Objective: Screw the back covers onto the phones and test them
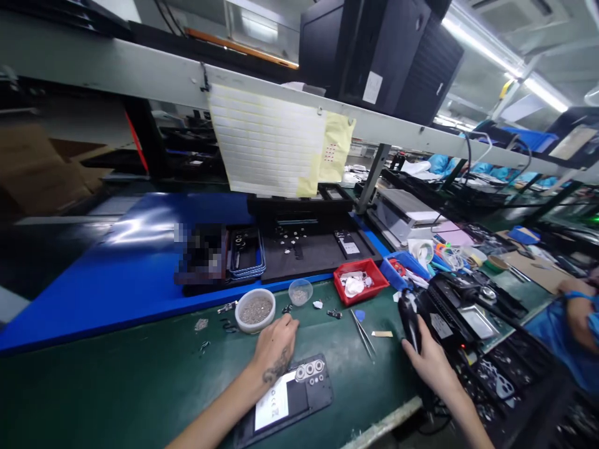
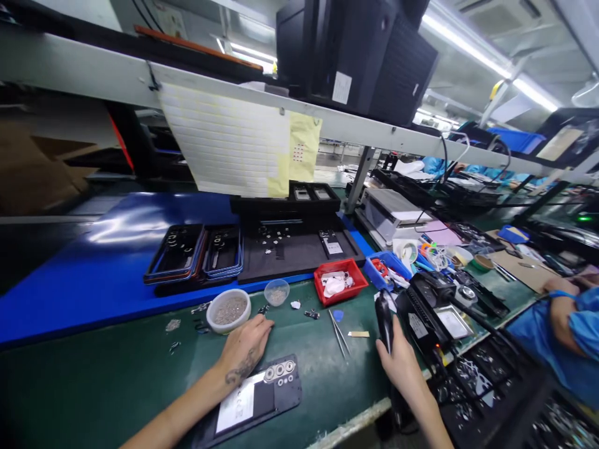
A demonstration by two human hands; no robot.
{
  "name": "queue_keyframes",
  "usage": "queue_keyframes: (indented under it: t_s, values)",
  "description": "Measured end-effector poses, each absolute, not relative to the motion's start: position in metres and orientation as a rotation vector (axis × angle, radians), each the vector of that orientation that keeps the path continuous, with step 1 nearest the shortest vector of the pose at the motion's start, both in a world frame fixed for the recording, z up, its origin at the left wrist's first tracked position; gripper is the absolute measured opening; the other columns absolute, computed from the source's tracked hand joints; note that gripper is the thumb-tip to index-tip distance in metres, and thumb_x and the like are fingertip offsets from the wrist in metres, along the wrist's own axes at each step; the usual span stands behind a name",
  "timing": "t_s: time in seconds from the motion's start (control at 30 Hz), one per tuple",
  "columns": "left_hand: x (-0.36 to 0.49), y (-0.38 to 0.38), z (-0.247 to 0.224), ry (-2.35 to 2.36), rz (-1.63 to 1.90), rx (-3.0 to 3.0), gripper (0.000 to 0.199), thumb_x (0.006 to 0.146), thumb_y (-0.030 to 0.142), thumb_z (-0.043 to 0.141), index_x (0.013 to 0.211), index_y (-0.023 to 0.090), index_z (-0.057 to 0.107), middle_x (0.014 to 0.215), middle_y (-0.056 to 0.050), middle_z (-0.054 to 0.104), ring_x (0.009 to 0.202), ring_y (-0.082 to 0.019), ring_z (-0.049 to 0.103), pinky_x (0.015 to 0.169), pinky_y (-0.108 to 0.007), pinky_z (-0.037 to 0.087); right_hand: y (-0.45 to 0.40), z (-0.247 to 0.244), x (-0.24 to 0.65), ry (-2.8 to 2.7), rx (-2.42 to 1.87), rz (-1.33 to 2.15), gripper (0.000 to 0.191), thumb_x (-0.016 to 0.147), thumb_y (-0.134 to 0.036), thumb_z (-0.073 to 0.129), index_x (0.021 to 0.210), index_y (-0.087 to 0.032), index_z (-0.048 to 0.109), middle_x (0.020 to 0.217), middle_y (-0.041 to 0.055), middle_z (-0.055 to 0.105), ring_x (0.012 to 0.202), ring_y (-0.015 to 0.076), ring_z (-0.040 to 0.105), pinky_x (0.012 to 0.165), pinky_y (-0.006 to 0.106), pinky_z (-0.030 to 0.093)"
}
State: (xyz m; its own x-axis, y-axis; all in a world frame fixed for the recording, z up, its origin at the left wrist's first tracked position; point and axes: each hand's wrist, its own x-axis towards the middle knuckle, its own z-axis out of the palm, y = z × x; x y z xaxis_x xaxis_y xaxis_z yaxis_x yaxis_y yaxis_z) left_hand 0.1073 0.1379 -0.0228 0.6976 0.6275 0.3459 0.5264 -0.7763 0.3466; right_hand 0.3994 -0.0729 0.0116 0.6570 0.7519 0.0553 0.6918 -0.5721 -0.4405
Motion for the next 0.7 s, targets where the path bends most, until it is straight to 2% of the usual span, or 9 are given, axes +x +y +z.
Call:
queue_keyframes:
  t_s: [0.13, 0.3, 0.33, 0.37, 0.43, 0.5, 0.57, 0.63, 0.7]
  values:
    - [0.095, 0.137, -0.018, 0.925, 0.649, 2.708, 0.027, 0.091, 0.014, 0.037, 0.091, 0.017, 0.064, 0.081, -0.007, 0.062, 0.074, -0.022, 0.062, 0.063, -0.031, 0.045, -0.060, 0.016, 0.399, -1.267, -2.661, 0.173, 0.061, 0.087, -0.022, 0.044, 0.140, 0.003, 0.024, 0.125, 0.0272, 0.056, 0.114, 0.0331, 0.058, 0.093, 0.039, 0.046]
    - [0.055, 0.117, -0.001, 0.900, 0.527, 2.617, 0.029, 0.090, 0.037, 0.052, 0.068, 0.019, 0.059, 0.071, -0.003, 0.061, 0.070, -0.020, 0.059, 0.063, -0.029, 0.046, -0.036, 0.021, 0.400, -1.301, -2.736, 0.096, 0.052, 0.085, -0.017, 0.050, 0.132, 0.003, 0.039, 0.106, 0.0284, 0.065, 0.089, 0.0433, 0.066, 0.076, 0.054, 0.051]
    - [0.049, 0.111, -0.001, 0.869, 0.489, 2.570, 0.027, 0.087, 0.042, 0.056, 0.072, 0.019, 0.061, 0.077, -0.004, 0.063, 0.074, -0.021, 0.059, 0.065, -0.031, 0.047, -0.033, 0.021, 0.400, -1.310, -2.744, 0.075, 0.051, 0.084, -0.017, 0.050, 0.131, 0.002, 0.041, 0.104, 0.0280, 0.065, 0.085, 0.0440, 0.067, 0.072, 0.056, 0.051]
    - [0.043, 0.103, -0.003, 0.817, 0.479, 2.537, 0.026, 0.083, 0.046, 0.061, 0.086, 0.020, 0.063, 0.089, -0.007, 0.064, 0.084, -0.024, 0.059, 0.071, -0.034, 0.048, -0.031, 0.021, 0.400, -1.322, -2.742, 0.048, 0.049, 0.085, -0.017, 0.049, 0.131, 0.001, 0.042, 0.105, 0.0278, 0.065, 0.084, 0.0441, 0.067, 0.070, 0.056, 0.051]
    - [0.037, 0.090, -0.011, 0.709, 0.493, 2.530, 0.061, 0.069, 0.050, 0.073, 0.120, 0.022, 0.054, 0.118, -0.012, 0.058, 0.106, -0.032, 0.053, 0.087, -0.044, 0.046, -0.030, 0.021, 0.400, -1.361, -2.717, -0.018, 0.049, 0.088, -0.018, 0.045, 0.133, 0.000, 0.040, 0.117, 0.0285, 0.059, 0.094, 0.0429, 0.064, 0.075, 0.055, 0.052]
    - [0.037, 0.080, -0.019, 0.608, 0.486, 2.557, 0.084, 0.061, 0.042, 0.080, 0.133, 0.024, 0.042, 0.130, -0.015, 0.051, 0.115, -0.037, 0.047, 0.094, -0.051, 0.042, -0.032, 0.021, 0.396, -1.409, -2.625, -0.118, 0.049, 0.090, -0.021, 0.041, 0.134, 0.000, 0.038, 0.131, 0.0283, 0.049, 0.112, 0.0401, 0.056, 0.088, 0.051, 0.048]
    - [0.040, 0.075, -0.022, 0.565, 0.474, 2.546, 0.082, 0.058, 0.029, 0.080, 0.131, 0.023, 0.044, 0.128, -0.016, 0.054, 0.113, -0.038, 0.049, 0.094, -0.053, 0.041, -0.038, 0.019, 0.384, -1.426, -2.406, -0.180, 0.048, 0.090, -0.027, 0.042, 0.130, -0.001, 0.045, 0.134, 0.0268, 0.047, 0.122, 0.0368, 0.048, 0.099, 0.049, 0.042]
    - [0.042, 0.073, -0.018, 0.576, 0.536, 2.479, 0.076, 0.055, 0.019, 0.076, 0.126, 0.021, 0.049, 0.125, -0.016, 0.057, 0.110, -0.037, 0.051, 0.094, -0.054, 0.041, -0.045, 0.015, 0.362, -1.374, -2.100, -0.069, 0.042, 0.089, -0.034, 0.045, 0.120, -0.007, 0.056, 0.126, 0.0233, 0.057, 0.117, 0.0355, 0.052, 0.100, 0.052, 0.041]
    - [0.043, 0.072, -0.008, 0.597, 0.644, 2.321, 0.070, 0.054, 0.017, 0.073, 0.121, 0.021, 0.053, 0.123, -0.015, 0.058, 0.111, -0.036, 0.051, 0.096, -0.053, 0.040, -0.051, 0.010, 0.329, -1.262, -1.886, 0.277, 0.035, 0.088, -0.039, 0.053, 0.111, -0.016, 0.063, 0.117, 0.0179, 0.065, 0.110, 0.0337, 0.058, 0.098, 0.053, 0.043]
